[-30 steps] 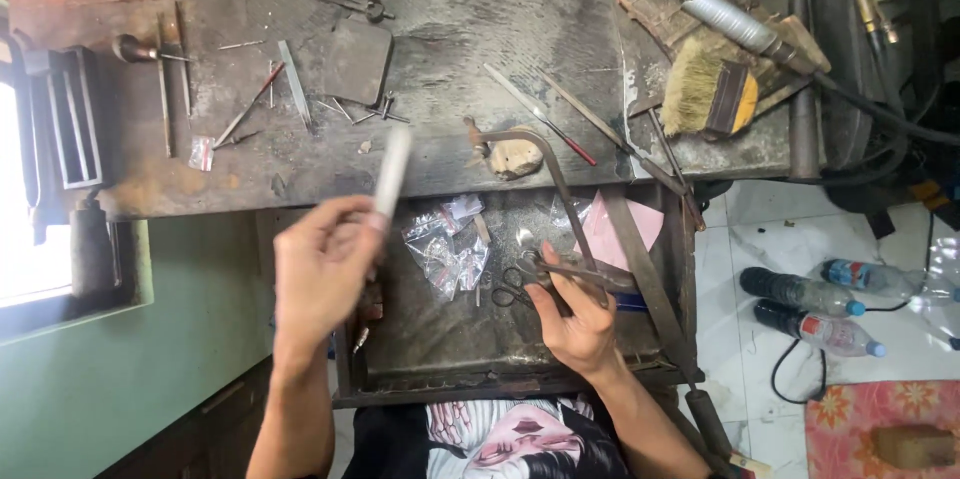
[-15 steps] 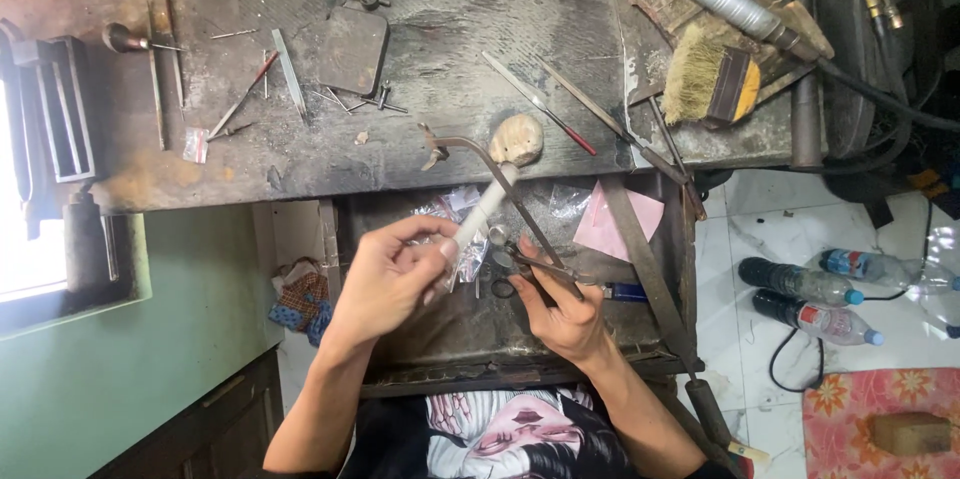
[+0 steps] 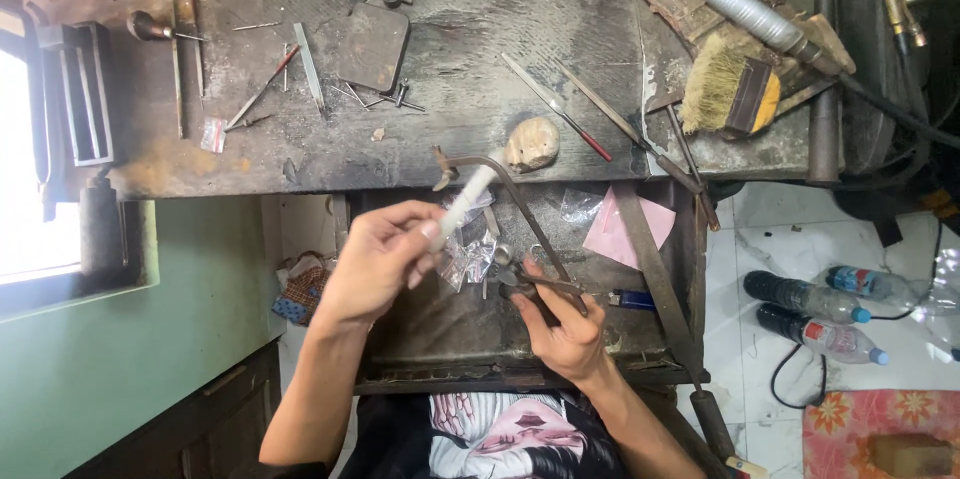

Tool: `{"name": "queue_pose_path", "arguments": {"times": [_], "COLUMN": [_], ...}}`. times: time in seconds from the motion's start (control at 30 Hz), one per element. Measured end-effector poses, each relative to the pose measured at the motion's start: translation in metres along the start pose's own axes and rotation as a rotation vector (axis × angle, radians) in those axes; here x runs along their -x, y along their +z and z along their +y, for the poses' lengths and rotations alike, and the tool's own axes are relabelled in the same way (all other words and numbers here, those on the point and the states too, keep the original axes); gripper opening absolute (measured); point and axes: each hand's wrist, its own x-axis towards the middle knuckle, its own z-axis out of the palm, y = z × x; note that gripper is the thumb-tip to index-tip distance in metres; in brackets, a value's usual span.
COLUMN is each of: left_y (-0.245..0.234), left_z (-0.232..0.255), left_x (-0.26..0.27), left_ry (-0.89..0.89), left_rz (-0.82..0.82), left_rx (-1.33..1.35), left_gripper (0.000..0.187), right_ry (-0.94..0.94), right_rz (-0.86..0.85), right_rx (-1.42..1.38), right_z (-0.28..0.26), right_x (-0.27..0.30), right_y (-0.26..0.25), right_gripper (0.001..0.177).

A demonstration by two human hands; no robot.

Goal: Using a jeweler's saw to cut a small metal ring on a workbench

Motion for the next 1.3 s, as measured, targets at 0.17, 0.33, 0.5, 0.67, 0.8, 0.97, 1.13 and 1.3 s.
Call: {"name": "queue_pose_path", "arguments": {"times": [0.17, 0.33, 0.5, 0.67, 0.8, 0.97, 1.13, 1.3], "left_y": [-0.020, -0.009, -0.004, -0.024, -0.044, -0.086, -0.042, -0.028], "left_z": [0.008, 0.000, 0.003, 0.031, 0.046, 0.034, 0.056, 0.046], "left_x": [-0.010, -0.007, -0.003, -0.014, -0.044, -0.096, -0.086, -0.109], "left_ry": [-0.042, -0.093, -0.134, -0.074, 0.264, 0.582, 0.569, 0.796], "left_rz": [-0.017, -0.119, -0.126, 0.088, 0.332, 0.521, 0.504, 0.133], "left_rx": [0.136, -0.005, 0.013, -0.090, -0.577, -1.193, -1.357, -1.756], "left_gripper": [0.021, 0.018, 0.021, 0.023, 0.017, 0.013, 0.036, 0.052], "right_ry": [0.098, 0.027, 0.016, 0.148, 0.118, 0.458, 0.680, 0.711], "right_rz": [-0.156, -0.094, -0.136, -0.179, -0.063, -0.238, -0.222, -0.153], "right_rx": [-0.006, 0.049, 0.071, -0.024, -0.086, 0.004, 0.093, -0.110], "right_z": [-0.005, -0.011, -0.020, -0.025, -0.013, -0.057, -0.061, -0.039], "right_x": [0.015, -0.012, -0.026, -0.012, -0.019, -0.059, -0.084, -0.077], "right_y": [-0.007, -0.003, 0.003, 0.002, -0.012, -0.072, -0.082, -0.060], "right_gripper": [0.031, 0.028, 0.026, 0.034, 0.023, 0.068, 0.070, 0.069]}}
